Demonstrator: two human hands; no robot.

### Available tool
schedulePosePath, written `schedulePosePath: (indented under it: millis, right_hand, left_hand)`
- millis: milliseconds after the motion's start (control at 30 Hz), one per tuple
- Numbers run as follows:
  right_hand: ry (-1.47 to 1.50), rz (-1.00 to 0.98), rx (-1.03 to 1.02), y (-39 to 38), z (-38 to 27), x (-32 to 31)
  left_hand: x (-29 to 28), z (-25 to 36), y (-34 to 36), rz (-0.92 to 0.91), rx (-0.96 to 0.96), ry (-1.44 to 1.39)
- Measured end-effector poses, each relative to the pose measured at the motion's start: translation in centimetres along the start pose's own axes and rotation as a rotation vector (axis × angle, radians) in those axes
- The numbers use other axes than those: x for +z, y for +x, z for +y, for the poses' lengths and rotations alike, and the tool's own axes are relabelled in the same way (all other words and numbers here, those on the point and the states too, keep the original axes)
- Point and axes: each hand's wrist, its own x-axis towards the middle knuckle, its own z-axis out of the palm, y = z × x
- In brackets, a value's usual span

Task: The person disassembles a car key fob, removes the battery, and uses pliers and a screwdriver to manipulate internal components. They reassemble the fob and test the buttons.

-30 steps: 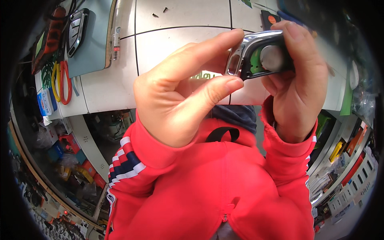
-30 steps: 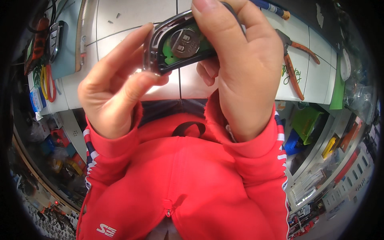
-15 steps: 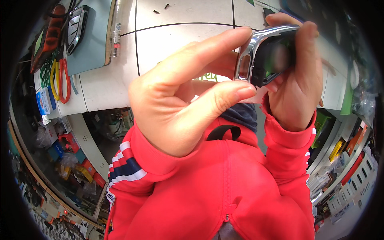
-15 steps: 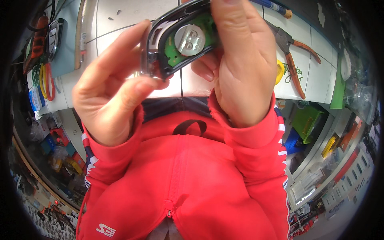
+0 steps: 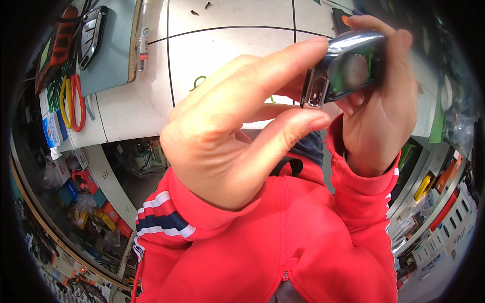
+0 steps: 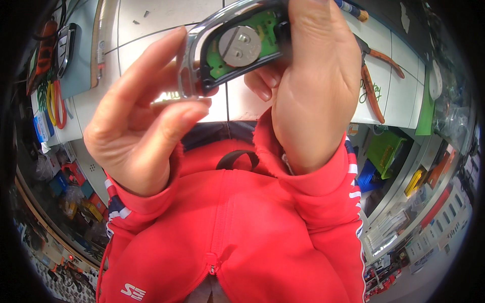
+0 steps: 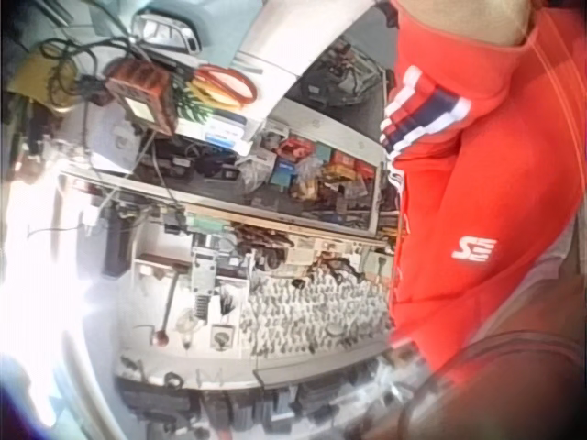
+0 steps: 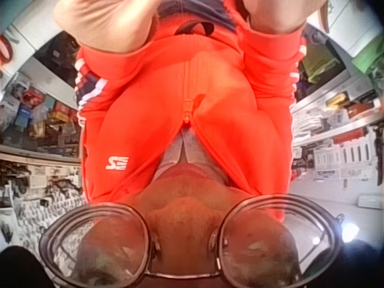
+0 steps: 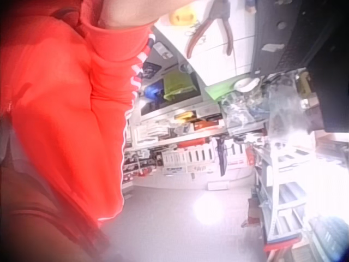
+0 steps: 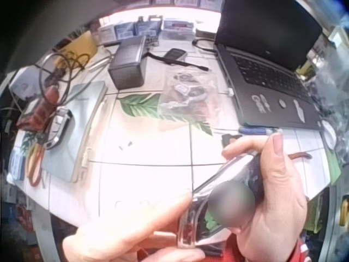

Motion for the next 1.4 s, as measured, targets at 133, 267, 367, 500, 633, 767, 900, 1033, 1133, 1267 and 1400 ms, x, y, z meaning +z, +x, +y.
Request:
schedulePosePath:
  millis: [133, 267, 367, 500, 633, 767, 900, 1033, 1133, 1267, 1400]
  right_hand:
    - [-0.062, 0.133, 0.004, -0.6, 0.0, -0.1]
    - [-0.166, 0.247, -0.029, -1.2, 0.0, 0.8]
    - [-0.196, 0.289, -0.033, -1.2, 0.0, 1.1]
    - [-0.216, 0.326, -0.036, -1.2, -0.2, 1.3]
    - [-0.227, 0.356, -0.032, -1.2, -0.1, 1.4]
    - [-0.225, 0.384, -0.008, -1.2, -0.1, 1.7]
    - [-0.218, 0.409, 0.026, -1.1, -0.3, 1.8]
    - [-0.208, 0.429, 0.060, -1.0, -0.3, 1.9]
    - [-0.178, 0.439, 0.087, -1.0, 0.0, 2.4]
    - [-0.072, 0.424, 0.147, -1.5, 0.1, 3.0]
    - [0.067, 0.391, 0.281, -2.0, -0.2, 2.9]
  left_hand:
    - [0.2, -0.4, -0.2, 0.027, -0.016, -0.019]
    - [0.4, -0.7, -0.4, 0.050, -0.065, -0.106]
    - [0.3, -1.0, -0.3, 0.029, -0.051, -0.142]
    - [0.3, -1.3, -0.4, 0.005, -0.019, -0.098]
    - [0.5, -1.7, -0.5, 0.002, -0.003, -0.087]
    - [0.5, -1.6, -0.5, 0.000, -0.041, -0.071]
    - [0.8, -1.2, -0.3, 0.019, -0.111, -0.158]
    - [0.9, -0.9, 0.0, 0.012, -0.099, -0.099]
    - [1.3, -1.0, -0.1, 0.080, -0.090, -0.107]
    - [0.9, -1.6, 0.3, 0.103, 0.039, -0.013]
    - [0.7, -2.7, 1.5, 0.161, 0.280, 0.098]
